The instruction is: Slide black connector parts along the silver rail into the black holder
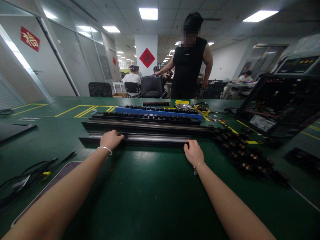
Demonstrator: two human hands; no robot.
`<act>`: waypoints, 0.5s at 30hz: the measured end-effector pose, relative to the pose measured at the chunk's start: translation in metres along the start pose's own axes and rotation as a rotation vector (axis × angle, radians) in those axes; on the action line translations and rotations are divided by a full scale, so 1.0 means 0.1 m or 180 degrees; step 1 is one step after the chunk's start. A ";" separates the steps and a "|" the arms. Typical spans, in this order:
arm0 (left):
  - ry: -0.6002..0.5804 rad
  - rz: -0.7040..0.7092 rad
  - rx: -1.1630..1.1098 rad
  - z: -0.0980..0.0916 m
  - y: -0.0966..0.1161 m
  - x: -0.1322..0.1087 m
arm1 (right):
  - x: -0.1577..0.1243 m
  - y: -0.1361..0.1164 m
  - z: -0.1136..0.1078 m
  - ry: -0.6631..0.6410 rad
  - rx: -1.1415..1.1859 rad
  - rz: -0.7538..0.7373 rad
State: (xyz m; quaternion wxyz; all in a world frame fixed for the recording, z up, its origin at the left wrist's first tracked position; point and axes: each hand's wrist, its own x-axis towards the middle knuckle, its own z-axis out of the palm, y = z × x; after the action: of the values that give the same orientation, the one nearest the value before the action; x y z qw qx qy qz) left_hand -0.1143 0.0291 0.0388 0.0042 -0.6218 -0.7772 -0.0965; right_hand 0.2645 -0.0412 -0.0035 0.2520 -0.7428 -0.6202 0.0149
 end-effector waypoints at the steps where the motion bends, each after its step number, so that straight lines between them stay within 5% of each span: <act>1: -0.0002 -0.0007 -0.0004 0.00 0.01 0.00 | 0.00 0.00 0.00 -0.0010 0.0009 0.0008; 15: -0.0055 -0.0095 -0.0173 0.01 0.08 -0.03 | 0.00 0.00 -0.01 -0.0047 0.0051 0.0004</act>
State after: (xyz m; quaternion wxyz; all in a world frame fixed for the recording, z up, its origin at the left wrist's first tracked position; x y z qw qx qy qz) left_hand -0.1057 0.0282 0.0390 -0.0209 -0.6108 -0.7835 -0.1122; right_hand 0.2647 -0.0420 -0.0025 0.2533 -0.7409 -0.6215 0.0255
